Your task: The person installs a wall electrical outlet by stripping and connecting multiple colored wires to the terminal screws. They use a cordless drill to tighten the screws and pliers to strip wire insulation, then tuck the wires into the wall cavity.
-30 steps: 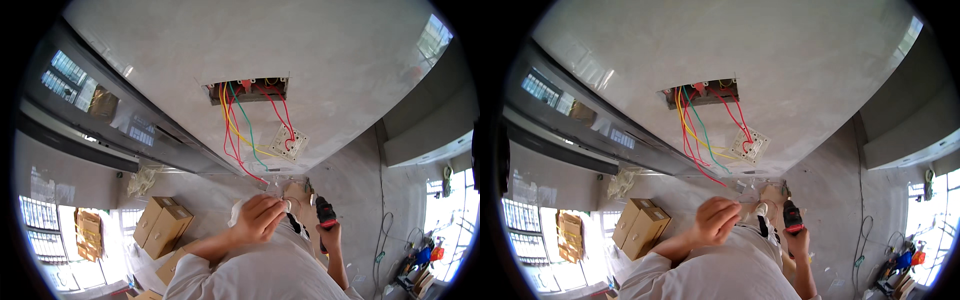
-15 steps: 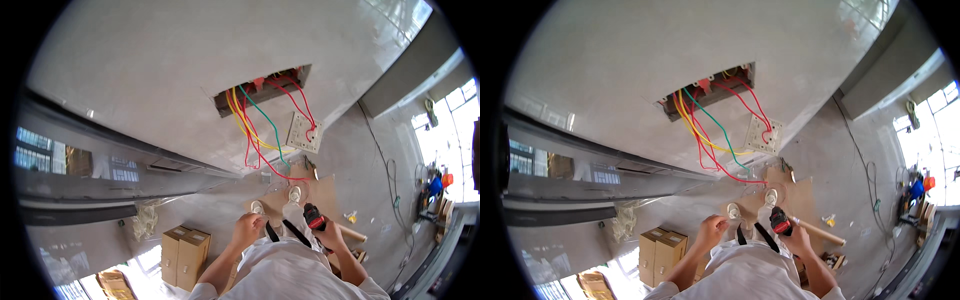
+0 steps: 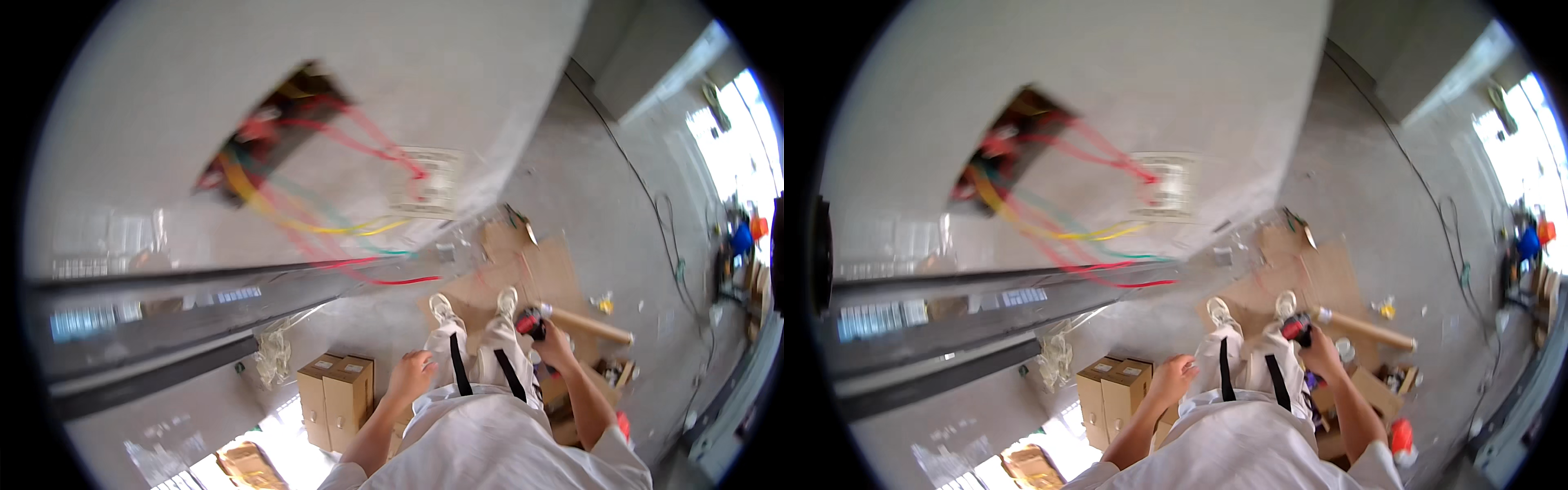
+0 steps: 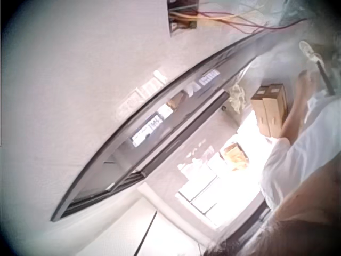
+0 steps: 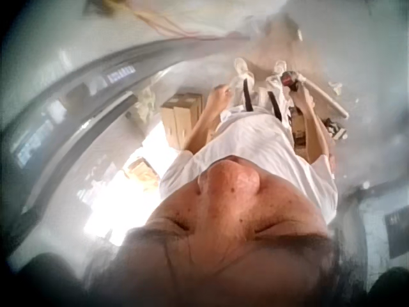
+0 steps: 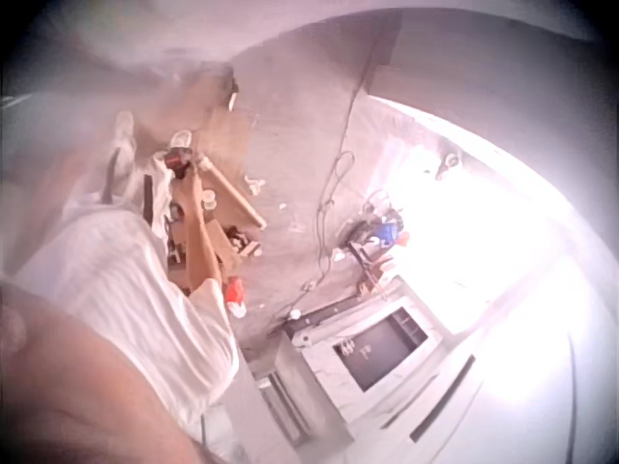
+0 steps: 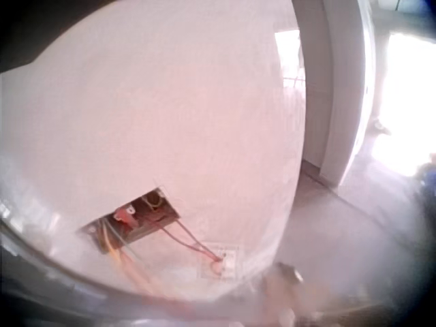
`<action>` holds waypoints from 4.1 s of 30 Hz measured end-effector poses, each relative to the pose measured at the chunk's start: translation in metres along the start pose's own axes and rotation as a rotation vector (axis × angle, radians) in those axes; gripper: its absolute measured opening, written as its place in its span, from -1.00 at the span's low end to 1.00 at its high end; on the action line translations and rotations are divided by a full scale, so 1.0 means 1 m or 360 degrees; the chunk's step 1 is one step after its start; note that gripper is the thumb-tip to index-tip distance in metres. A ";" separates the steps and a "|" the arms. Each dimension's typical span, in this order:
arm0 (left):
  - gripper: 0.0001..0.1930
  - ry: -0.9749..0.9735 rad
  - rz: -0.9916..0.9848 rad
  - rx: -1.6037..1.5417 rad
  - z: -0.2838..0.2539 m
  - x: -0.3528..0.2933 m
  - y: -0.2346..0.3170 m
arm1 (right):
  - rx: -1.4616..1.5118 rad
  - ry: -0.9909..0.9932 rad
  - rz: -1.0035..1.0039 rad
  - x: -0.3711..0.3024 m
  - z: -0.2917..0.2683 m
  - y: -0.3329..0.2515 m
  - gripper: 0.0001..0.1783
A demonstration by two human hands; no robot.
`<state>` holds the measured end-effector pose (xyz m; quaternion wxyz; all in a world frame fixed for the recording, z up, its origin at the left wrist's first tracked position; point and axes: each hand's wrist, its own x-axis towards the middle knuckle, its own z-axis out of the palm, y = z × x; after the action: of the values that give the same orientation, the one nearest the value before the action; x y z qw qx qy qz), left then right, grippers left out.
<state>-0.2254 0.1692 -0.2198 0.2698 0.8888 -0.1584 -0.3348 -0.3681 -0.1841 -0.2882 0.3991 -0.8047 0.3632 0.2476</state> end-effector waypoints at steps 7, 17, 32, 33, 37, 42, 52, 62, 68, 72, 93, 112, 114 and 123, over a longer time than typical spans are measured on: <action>-0.66 -0.0406 -0.0369 -0.0104 0.084 0.021 -0.017 | -0.0093 -0.0267 0.0300 0.137 0.066 0.093 -0.39; -0.75 -0.0441 -0.0603 -0.0022 0.219 0.026 -0.121 | -0.0620 -0.0168 -0.0253 0.366 0.267 0.185 -0.14; -0.73 -0.0282 -0.0538 0.0590 0.267 0.019 -0.197 | -0.0871 -0.0191 -0.1150 0.573 0.463 0.249 -0.29; -0.73 -0.0292 -0.0534 0.0586 0.266 0.024 -0.201 | -0.0743 -0.0137 -0.1179 0.579 0.459 0.257 -0.31; -0.73 -0.0295 -0.0582 0.0613 0.266 0.044 -0.203 | -0.0152 0.0435 -0.0841 0.626 0.426 0.242 -0.47; -0.73 -0.0322 -0.0606 0.0629 0.276 0.079 -0.206 | -0.0258 0.1020 -0.0324 0.759 0.335 0.245 -0.55; -0.72 -0.0324 -0.0551 0.0624 0.282 0.122 -0.198 | -0.0156 0.0766 -0.0045 0.816 0.261 0.257 -0.54; -0.72 0.0230 -0.0350 0.0085 0.239 0.119 -0.036 | 0.0948 0.0402 -0.0553 0.374 0.170 0.181 -0.51; -0.71 0.0859 -0.0017 -0.0231 0.125 0.063 0.101 | 0.1781 -0.0585 -0.0519 0.107 0.040 0.058 -0.32; -0.62 0.0915 0.0214 -0.0273 0.095 0.024 0.111 | 0.2243 -0.0807 -0.0853 0.033 -0.008 -0.007 -0.54; -0.76 0.0987 -0.0078 -0.0479 -0.006 -0.112 -0.004 | 0.1859 -0.0695 -0.1338 -0.120 -0.019 -0.244 -0.91; -0.82 0.1748 0.0552 -0.0147 -0.152 -0.027 0.097 | 0.1854 0.0057 -0.1530 -0.059 -0.096 -0.244 -0.93; -0.83 0.1878 0.0548 -0.0222 -0.137 -0.021 0.128 | 0.1639 -0.0020 -0.1689 -0.014 -0.100 -0.224 -0.89; -0.88 0.2065 0.0479 -0.0150 -0.077 -0.026 0.189 | 0.1049 -0.0490 -0.1974 0.061 -0.127 -0.233 -0.87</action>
<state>-0.2108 0.0580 -0.0471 0.3926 0.8656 -0.0715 0.3025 -0.1346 -0.2152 -0.1515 0.7351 -0.6565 -0.1654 -0.0365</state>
